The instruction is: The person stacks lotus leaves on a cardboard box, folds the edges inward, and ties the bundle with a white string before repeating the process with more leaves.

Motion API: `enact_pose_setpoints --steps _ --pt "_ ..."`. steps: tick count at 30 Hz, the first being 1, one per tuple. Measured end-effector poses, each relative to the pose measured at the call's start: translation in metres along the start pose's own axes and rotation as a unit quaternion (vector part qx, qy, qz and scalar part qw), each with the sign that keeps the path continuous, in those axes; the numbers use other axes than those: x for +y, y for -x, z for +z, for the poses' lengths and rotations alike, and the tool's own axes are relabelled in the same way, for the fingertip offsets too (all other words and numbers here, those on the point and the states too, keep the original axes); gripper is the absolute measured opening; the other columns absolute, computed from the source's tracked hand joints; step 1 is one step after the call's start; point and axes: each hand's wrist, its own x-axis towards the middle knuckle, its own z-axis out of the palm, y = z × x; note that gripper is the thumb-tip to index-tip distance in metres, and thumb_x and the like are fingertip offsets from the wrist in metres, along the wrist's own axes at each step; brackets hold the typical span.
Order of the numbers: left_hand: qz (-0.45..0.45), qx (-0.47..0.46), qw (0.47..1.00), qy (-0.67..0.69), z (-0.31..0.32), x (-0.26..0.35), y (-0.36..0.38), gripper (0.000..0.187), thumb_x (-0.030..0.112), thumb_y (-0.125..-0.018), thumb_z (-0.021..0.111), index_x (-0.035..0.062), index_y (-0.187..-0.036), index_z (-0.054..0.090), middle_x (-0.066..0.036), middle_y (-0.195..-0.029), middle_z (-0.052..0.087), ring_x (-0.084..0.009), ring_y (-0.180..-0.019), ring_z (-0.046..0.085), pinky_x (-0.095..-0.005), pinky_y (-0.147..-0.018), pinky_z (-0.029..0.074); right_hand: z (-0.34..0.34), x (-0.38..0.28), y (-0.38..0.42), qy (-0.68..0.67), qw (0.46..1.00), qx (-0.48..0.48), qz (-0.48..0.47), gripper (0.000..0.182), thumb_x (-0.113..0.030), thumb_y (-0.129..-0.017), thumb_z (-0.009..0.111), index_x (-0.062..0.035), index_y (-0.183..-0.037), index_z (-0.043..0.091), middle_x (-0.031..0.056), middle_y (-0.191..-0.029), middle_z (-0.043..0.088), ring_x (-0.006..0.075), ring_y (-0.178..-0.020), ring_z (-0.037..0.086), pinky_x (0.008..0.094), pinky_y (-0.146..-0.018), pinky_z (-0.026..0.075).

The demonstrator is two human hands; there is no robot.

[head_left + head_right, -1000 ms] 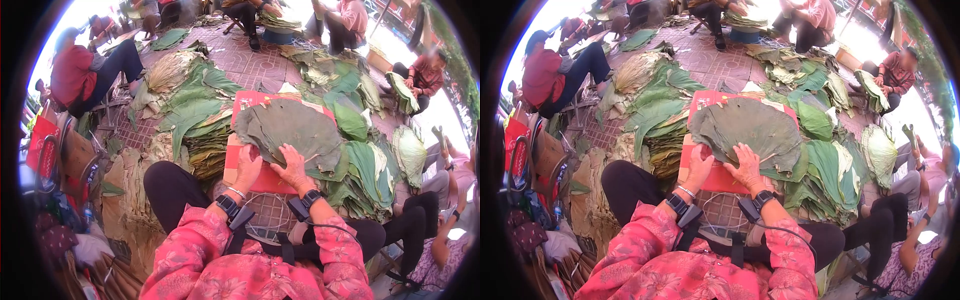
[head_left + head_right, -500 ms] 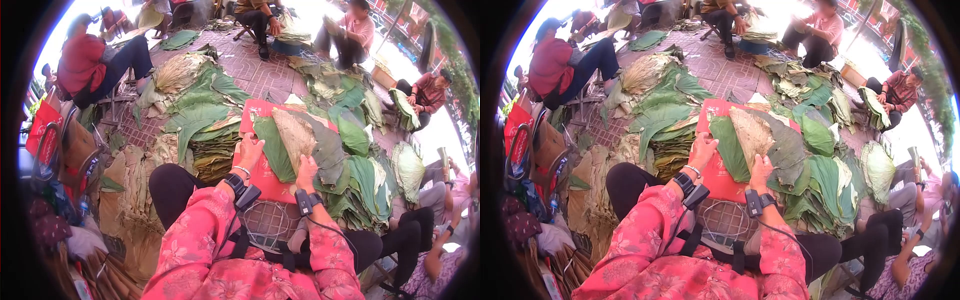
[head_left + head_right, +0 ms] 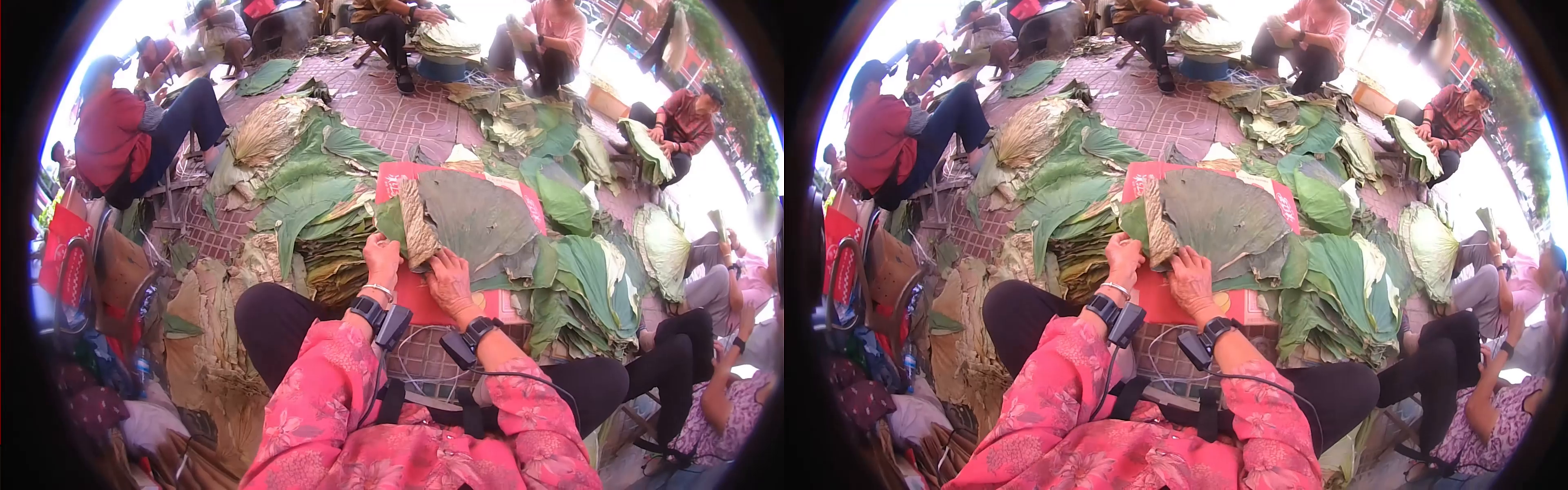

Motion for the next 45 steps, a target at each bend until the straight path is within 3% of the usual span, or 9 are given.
enact_pose_setpoints --steps 2,3,9,12,22,25,32,36,45 --pt "0.027 0.097 0.995 -0.001 -0.002 -0.017 0.0 0.037 0.003 -0.07 0.058 -0.0017 -0.105 0.049 -0.009 -0.079 0.057 -0.0146 -0.065 0.056 -0.0278 -0.06 0.047 -0.002 0.001 0.0 -0.003 1.0 0.008 -0.008 0.036 -0.015 -0.07 0.061 -0.0085 -0.105 0.054 0.0107 -0.115 0.052 0.0295 -0.113 0.045 0.042 -0.09 0.033" --pt "0.145 0.097 0.982 -0.074 -0.01 -0.008 0.009 0.039 0.002 -0.073 0.056 -0.0004 -0.11 0.046 -0.01 -0.086 0.054 -0.0141 -0.074 0.055 -0.0268 -0.065 0.046 -0.003 0.002 0.002 -0.003 1.0 0.011 -0.006 0.036 -0.016 -0.07 0.061 -0.0084 -0.104 0.055 0.0103 -0.114 0.052 0.0287 -0.113 0.045 0.0419 -0.09 0.033" --pt "0.429 -0.243 0.859 -0.136 0.022 0.065 0.108 0.025 0.004 -0.076 0.053 0.0004 -0.101 0.054 -0.014 -0.096 0.056 -0.0262 -0.086 0.057 -0.0341 -0.075 0.047 -0.008 0.0 0.001 -0.042 0.999 0.033 -0.004 0.03 -0.02 -0.07 0.061 -0.008 -0.098 0.058 0.008 -0.11 0.054 0.0264 -0.106 0.049 0.0382 -0.085 0.035" --pt "0.363 -0.253 0.876 -0.193 0.035 0.034 0.085 0.025 0.008 -0.079 0.053 -0.0002 -0.103 0.055 -0.016 -0.101 0.056 -0.0287 -0.094 0.055 -0.034 -0.082 0.044 -0.022 0.009 0.006 -0.168 0.979 0.112 0.039 0.028 -0.019 -0.071 0.059 -0.0075 -0.097 0.058 0.0085 -0.103 0.058 0.0266 -0.1 0.052 0.0386 -0.084 0.037" --pt "0.42 -0.279 0.784 -0.363 0.02 0.009 0.075 0.042 0.018 -0.067 0.071 0.0049 -0.103 0.055 -0.015 -0.119 0.046 -0.0328 -0.115 0.039 -0.0418 -0.094 0.035 -0.093 0.131 0.032 -0.019 0.951 0.157 0.265 0.032 -0.003 -0.068 0.055 -0.0056 -0.1 0.055 0.0123 -0.103 0.055 0.031 -0.096 0.054 0.0373 -0.083 0.044" --pt "0.43 -0.283 0.77 -0.377 0.022 0.009 0.072 0.041 0.02 -0.068 0.07 0.0056 -0.103 0.056 -0.014 -0.119 0.045 -0.0321 -0.115 0.038 -0.0427 -0.094 0.035 -0.103 0.141 0.031 0.019 0.983 0.113 0.144 0.037 -0.001 -0.067 0.053 -0.007 -0.104 0.054 0.0119 -0.106 0.054 0.0306 -0.098 0.054 0.0372 -0.082 0.045" --pt "0.417 -0.296 0.808 -0.294 0.023 -0.009 0.051 0.025 0.02 -0.083 0.056 0.0038 -0.102 0.06 -0.013 -0.111 0.054 -0.0307 -0.111 0.042 -0.0394 -0.094 0.036 -0.12 0.111 0.03 -0.018 0.986 -0.025 0.167 0.035 -0.007 -0.065 0.055 -0.0092 -0.1 0.055 0.0113 -0.104 0.052 0.0306 -0.086 0.056 0.0369 -0.069 0.048" --pt "0.402 -0.304 0.825 -0.256 0.022 -0.004 0.052 0.024 0.02 -0.085 0.055 0.0033 -0.101 0.061 -0.013 -0.108 0.056 -0.0303 -0.109 0.045 -0.038 -0.094 0.037 -0.109 0.111 0.045 0.168 0.984 -0.042 0.032 0.025 -0.01 -0.063 0.058 -0.0093 -0.088 0.058 0.0069 -0.091 0.057 0.0257 -0.093 0.052 0.038 -0.074 0.042" --pt "0.448 -0.317 0.751 -0.366 0.015 0.008 0.069 0.049 0.029 -0.066 0.072 0.007 -0.107 0.057 -0.013 -0.116 0.049 -0.0299 -0.117 0.037 -0.0413 -0.095 0.034 -0.136 0.117 0.035 0.148 0.988 -0.015 0.038 0.013 -0.007 -0.066 0.055 -0.0106 -0.078 0.058 0.0054 -0.079 0.055 0.0252 -0.085 0.051 0.0378 -0.072 0.04"
